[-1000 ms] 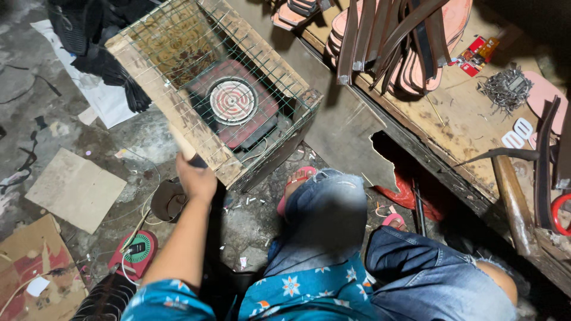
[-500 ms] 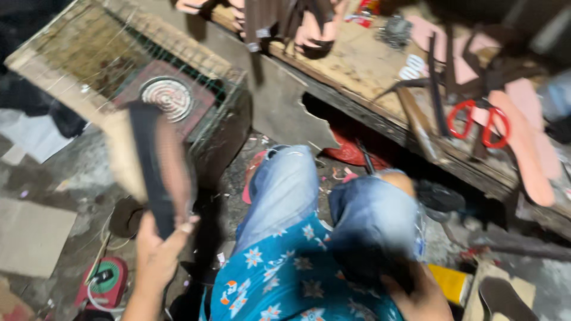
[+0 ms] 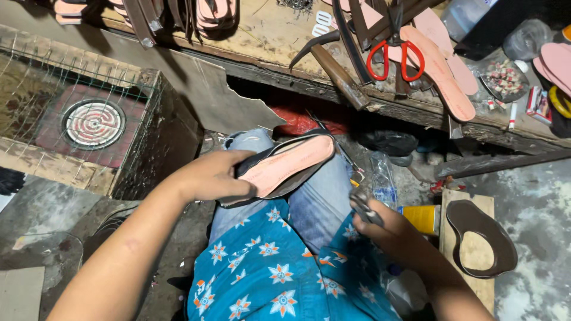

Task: The person sits on the floor holding a shoe upper mounted on a wooden last. They pull and press the upper material over the last, use pincers to grip and tuck the edges, and hammer the sole edge and toe area to set the material in place, then flex and check the shoe before setting it down.

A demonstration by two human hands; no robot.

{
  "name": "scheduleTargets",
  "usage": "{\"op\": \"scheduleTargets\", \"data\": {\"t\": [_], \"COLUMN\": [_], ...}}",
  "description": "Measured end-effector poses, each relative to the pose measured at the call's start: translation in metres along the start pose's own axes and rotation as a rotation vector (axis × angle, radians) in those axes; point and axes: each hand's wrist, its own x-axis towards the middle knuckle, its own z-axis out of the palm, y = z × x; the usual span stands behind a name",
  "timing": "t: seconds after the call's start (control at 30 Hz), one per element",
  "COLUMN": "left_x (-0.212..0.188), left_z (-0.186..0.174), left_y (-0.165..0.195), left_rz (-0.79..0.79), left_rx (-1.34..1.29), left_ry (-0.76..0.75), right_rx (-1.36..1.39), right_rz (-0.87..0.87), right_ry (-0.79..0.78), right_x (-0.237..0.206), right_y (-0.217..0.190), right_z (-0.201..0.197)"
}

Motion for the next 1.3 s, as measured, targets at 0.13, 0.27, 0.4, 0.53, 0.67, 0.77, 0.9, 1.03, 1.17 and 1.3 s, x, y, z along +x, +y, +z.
{"op": "scheduleTargets", "data": {"t": [0.13,0.27,0.4,0.53,0.67,0.77,0.9,1.03,1.17,1.3], "left_x": [0.026,0.053,0.049,0.042,0.037,0.035,0.036,0.036,0.039,0.045], "left_z": [0.026,0.06,0.086,0.11,0.121,0.122,0.11,0.1,0.096,0.091], "left_y": [0.047,0.08,0.083,0.078,0.073,0.073,0.071,0.069,0.069,0.067], "left_rz": [0.132,0.018,0.095,0.225,0.25,0.285,0.3,0.327,0.334,0.31], "left_rx": [0.239,0.256,0.399,0.632,0.727,0.75,0.65,0.579,0.55,0.454], "left_ry": [0.235,0.4,0.538,0.689,0.727,0.768,0.687,0.646,0.607,0.573], "right_rx": [-0.365,-0.572,-0.683,-0.717,-0.728,-0.763,-0.774,-0.707,-0.739,-0.805], "right_rz": [-0.493,-0.338,-0.33,-0.351,-0.315,-0.448,-0.399,-0.463,-0.388,-0.536], "right_ry": [0.123,0.134,0.139,0.119,0.114,0.192,0.211,0.274,0.268,0.333], "right_x": [0.019,0.039,0.047,0.045,0.044,0.042,0.034,0.026,0.031,0.047], "right_y": [-0.019,-0.04,-0.052,-0.055,-0.051,-0.046,-0.04,-0.039,-0.039,-0.034], "right_z": [0.0,0.006,0.009,0.007,0.009,0.013,0.023,0.031,0.036,0.039]}}
